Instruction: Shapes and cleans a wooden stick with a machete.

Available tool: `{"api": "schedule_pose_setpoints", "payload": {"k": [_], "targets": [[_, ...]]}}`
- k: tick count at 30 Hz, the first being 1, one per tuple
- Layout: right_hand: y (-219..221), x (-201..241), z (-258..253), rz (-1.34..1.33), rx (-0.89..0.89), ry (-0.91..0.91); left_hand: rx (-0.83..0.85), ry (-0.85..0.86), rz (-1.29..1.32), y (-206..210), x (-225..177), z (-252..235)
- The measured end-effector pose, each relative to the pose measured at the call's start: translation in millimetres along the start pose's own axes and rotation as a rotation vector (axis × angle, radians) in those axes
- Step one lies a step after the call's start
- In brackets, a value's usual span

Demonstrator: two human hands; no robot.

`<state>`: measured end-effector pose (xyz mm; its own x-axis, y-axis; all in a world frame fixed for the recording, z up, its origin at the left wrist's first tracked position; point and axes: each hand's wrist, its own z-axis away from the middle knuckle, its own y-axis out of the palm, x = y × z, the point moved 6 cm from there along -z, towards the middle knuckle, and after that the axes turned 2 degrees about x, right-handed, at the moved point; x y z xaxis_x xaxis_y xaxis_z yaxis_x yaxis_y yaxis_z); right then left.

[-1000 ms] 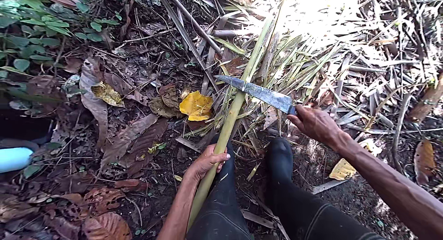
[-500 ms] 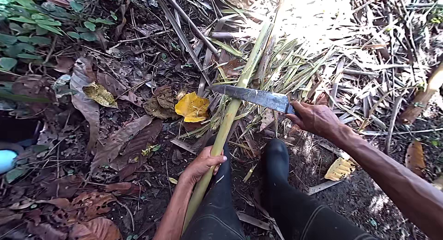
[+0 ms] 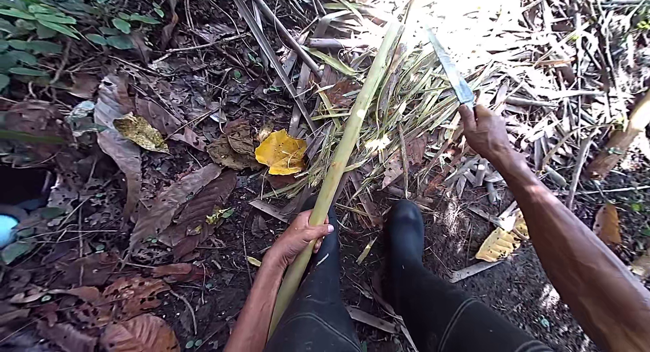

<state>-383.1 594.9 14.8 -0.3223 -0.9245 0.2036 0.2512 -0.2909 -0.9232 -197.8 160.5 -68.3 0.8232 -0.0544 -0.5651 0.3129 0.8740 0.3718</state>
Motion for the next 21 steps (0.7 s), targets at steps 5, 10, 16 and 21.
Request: {"api": "schedule_pose_setpoints", "payload": {"k": [5,10,16,21], "targets": [[1,-4,65,-0.095,-0.074,-0.251,-0.016,0.008,-0.017,1,-1,1],[8,57,119,0.261,0.172,-0.557,-0.039,0.024,-0.012,2,-1,3],[-9,57,107,0.297,0.147,-0.503,-0.068,0.047,-0.091,4,-3,4],[-21,62,101,0.284,0.128,-0.508,-0.066,0.048,-0.081,2,-3,3]]}}
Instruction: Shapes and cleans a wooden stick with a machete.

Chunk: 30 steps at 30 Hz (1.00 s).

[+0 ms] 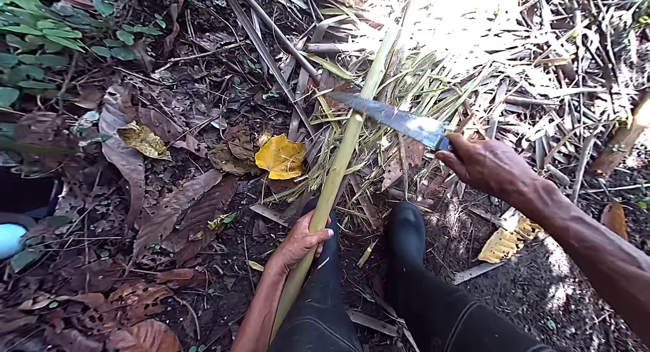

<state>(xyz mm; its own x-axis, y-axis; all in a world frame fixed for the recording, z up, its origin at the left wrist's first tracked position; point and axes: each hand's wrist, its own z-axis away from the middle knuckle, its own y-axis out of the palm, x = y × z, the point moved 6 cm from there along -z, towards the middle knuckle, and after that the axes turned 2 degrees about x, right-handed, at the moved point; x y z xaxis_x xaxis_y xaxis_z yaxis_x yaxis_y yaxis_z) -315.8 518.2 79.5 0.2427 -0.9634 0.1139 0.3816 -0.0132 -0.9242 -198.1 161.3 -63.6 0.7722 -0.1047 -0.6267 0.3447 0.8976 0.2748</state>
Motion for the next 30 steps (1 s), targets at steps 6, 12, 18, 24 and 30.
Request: {"api": "schedule_pose_setpoints", "payload": {"k": [6,12,18,24,30], "targets": [[7,-19,-37,0.019,0.058,0.036,-0.006,0.002,-0.019,0,0,1],[-39,-98,-76,-0.151,-0.094,0.381,-0.014,0.009,-0.036,0,-3,2],[-1,-65,-49,-0.254,-0.120,0.261,0.064,-0.010,0.042,-1,-3,2],[30,-20,0,-0.146,-0.140,0.023,0.244,-0.015,0.196,10,0,7],[59,48,27,-0.038,0.028,-0.228,0.208,-0.019,0.156,13,1,6]]}}
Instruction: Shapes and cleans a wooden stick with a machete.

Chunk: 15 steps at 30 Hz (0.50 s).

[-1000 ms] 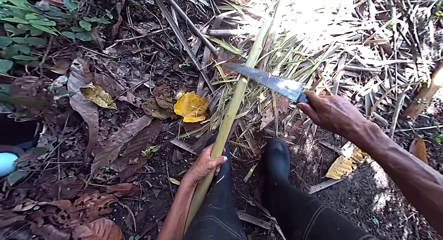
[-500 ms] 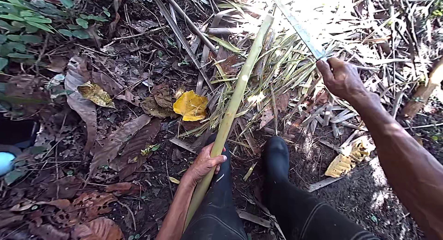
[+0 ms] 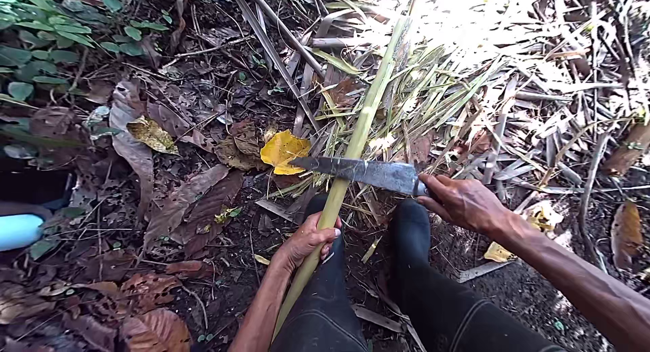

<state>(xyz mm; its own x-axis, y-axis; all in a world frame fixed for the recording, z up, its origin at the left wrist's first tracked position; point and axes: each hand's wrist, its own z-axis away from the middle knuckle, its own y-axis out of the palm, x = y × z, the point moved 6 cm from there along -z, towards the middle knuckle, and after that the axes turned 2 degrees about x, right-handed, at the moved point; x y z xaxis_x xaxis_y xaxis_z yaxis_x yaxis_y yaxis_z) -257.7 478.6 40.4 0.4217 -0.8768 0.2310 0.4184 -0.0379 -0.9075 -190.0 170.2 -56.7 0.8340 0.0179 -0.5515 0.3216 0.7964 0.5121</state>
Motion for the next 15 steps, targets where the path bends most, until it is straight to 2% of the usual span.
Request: {"api": "schedule_pose_setpoints", "payload": {"k": [2,6,7,12,13,15], "targets": [[7,6,5,0.022,-0.007,-0.030,-0.004,0.000,0.001,0,0,0],[-5,-25,6,-0.077,-0.019,0.196,-0.021,0.001,-0.009,1,1,0],[-9,-26,6,-0.065,-0.021,0.191,-0.021,0.001,-0.012,1,0,1],[7,8,13,0.042,0.012,-0.070,-0.025,0.001,-0.013,1,0,1],[8,1,11,0.030,0.000,-0.044,-0.032,-0.002,-0.014,2,0,1],[0,-32,5,-0.040,-0.023,0.146,-0.038,-0.007,-0.021,2,1,2]]}}
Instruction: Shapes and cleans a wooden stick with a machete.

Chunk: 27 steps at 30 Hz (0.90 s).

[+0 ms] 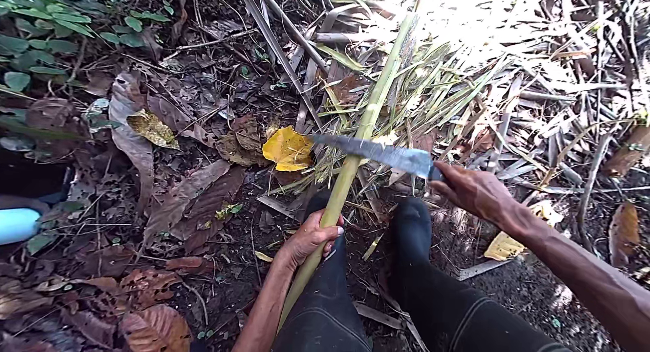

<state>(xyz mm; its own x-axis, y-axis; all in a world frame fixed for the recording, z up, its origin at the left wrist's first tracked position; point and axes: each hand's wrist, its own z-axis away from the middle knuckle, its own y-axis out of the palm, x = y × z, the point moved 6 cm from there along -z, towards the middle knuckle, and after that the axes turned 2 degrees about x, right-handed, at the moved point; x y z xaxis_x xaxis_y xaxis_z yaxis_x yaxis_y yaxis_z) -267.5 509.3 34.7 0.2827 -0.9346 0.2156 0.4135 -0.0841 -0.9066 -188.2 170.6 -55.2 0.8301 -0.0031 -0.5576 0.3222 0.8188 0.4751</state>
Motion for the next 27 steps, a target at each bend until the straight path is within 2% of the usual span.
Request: {"api": "schedule_pose_setpoints", "payload": {"k": [2,3,9,10,13,15,19,21,22,25,27], "targets": [[-18,-39,-10,-0.046,-0.086,0.164,0.001,0.002,0.005,0,1,0],[-26,-47,-13,-0.052,-0.110,0.188,0.005,0.003,0.006,0,0,-1],[-26,-9,-26,0.112,-0.003,-0.110,-0.015,0.000,-0.018,1,-2,-2],[-29,-16,-32,0.096,0.003,-0.066,-0.021,-0.001,-0.027,1,-2,-1],[-58,-70,-58,0.014,-0.036,0.246,-0.023,-0.003,-0.024,0,0,-1],[-74,-85,-66,0.024,-0.067,0.305,-0.019,-0.003,-0.011,-1,0,-2],[-57,-47,-54,0.137,-0.046,0.032,-0.013,0.003,-0.007,0,1,-2],[-47,-47,-56,0.169,-0.035,-0.025,-0.015,0.002,-0.014,0,1,0],[-47,-59,-61,0.132,-0.063,0.028,-0.012,0.000,-0.016,0,2,0],[-71,-126,-77,-0.137,-0.155,0.517,0.000,0.006,-0.007,0,2,0],[-84,-158,-73,-0.370,-0.299,0.723,-0.001,0.018,0.005,0,2,1]]}}
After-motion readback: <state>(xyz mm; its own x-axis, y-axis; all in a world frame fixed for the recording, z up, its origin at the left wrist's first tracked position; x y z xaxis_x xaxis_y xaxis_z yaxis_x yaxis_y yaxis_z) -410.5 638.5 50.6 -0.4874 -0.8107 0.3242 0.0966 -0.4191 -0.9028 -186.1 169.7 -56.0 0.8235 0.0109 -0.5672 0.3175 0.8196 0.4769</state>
